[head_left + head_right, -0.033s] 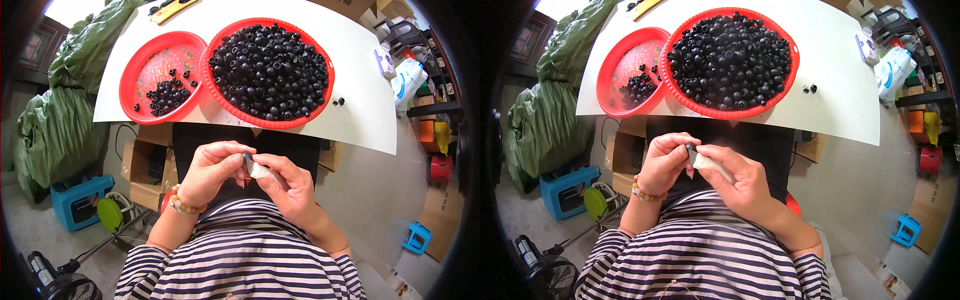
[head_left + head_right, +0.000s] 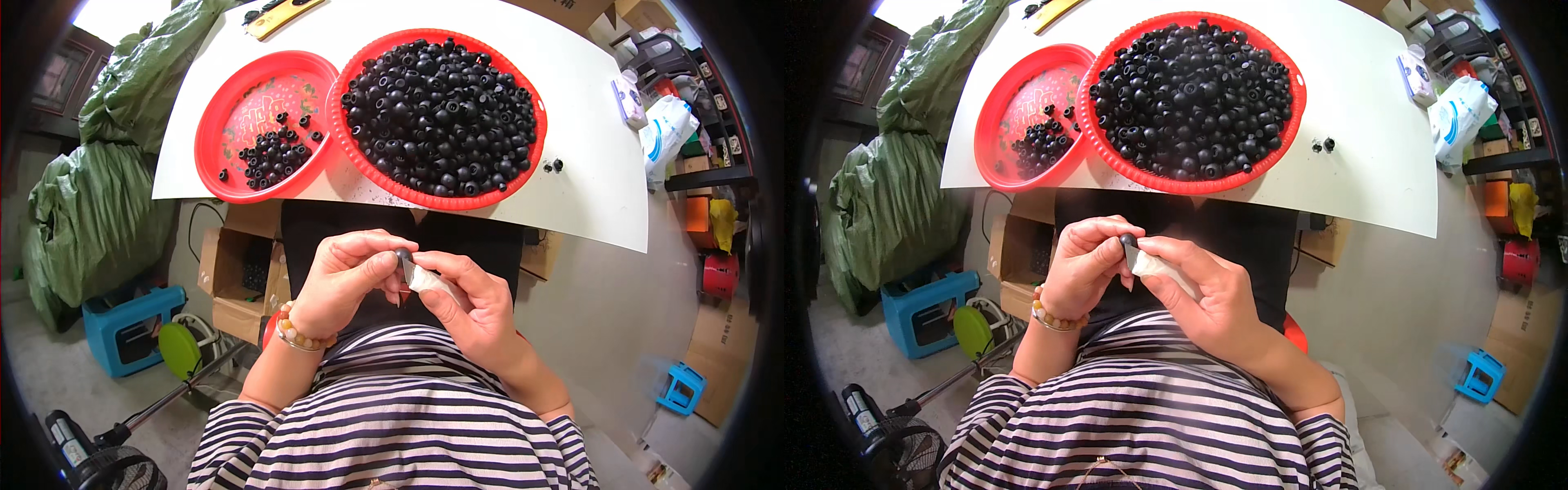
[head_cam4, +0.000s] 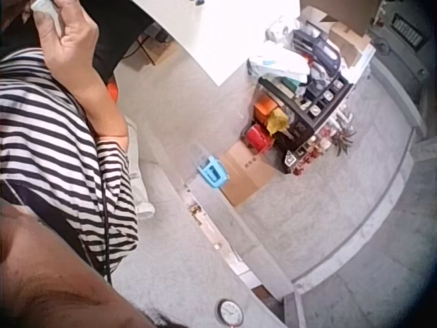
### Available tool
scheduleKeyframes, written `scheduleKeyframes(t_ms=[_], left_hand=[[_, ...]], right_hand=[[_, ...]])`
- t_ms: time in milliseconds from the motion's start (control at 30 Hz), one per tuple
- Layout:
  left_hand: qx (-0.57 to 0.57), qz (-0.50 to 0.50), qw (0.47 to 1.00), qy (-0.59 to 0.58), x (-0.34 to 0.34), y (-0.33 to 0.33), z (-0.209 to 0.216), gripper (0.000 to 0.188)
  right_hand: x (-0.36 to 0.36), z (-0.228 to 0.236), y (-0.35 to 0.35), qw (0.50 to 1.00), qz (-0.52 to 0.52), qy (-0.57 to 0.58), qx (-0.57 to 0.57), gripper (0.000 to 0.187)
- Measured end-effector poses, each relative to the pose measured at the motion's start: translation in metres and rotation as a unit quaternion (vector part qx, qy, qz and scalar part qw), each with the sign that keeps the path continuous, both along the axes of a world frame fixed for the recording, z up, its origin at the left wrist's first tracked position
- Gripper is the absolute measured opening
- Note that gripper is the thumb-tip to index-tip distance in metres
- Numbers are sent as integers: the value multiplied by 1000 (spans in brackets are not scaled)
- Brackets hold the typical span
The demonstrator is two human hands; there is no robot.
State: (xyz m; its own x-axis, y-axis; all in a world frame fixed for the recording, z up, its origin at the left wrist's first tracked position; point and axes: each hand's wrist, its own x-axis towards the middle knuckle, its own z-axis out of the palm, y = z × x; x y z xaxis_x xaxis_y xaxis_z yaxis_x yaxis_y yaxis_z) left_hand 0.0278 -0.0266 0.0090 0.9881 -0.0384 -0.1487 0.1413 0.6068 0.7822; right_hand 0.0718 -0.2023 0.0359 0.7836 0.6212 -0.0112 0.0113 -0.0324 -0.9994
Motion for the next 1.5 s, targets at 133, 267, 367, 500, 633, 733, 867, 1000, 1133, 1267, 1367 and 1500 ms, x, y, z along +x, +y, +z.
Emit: scheduleKeyframes(t_ms=[133,267,367,500,633,733,867,1000,1133,1267,1367,1500], left_hand=[[27,-1,1000,-9,-1,2,3,20],[35,-6,999,-9,-2,2,4,19],[5,-5,1000,1,-2,1,3,19],[13,10,1000,-6,-3,0,3,19],[50,25,998,-35,-1,-1,4,18],[71,34,996,-47,-1,-2,5,18],[62,42,996,-51,-1,-3,5,17],[-22,44,998,-36,-2,-3,5,17],[53,49,994,-83,-1,-2,1,18],[36,54,996,-66,-2,-7,2,19],[-45,55,997,-32,-2,-10,6,17],[-92,54,994,-10,-1,-9,4,19]], right_hand=[[-1,2,1,1000,0,-7,3,26],[-2,1,1,1000,1,-3,13,25],[-3,-1,3,999,-1,-6,35,25],[-3,1,6,999,-4,5,47,25],[-6,2,8,998,-15,21,51,24],[-7,2,9,999,-22,22,43,24],[-9,1,11,999,-33,22,30,24],[-7,3,13,999,-16,3,52,24],[-6,1,11,999,-19,-10,28,24],[-5,1,13,998,-30,19,43,24],[-4,0,13,998,-26,1,55,25],[-5,2,12,998,-14,10,55,28]])
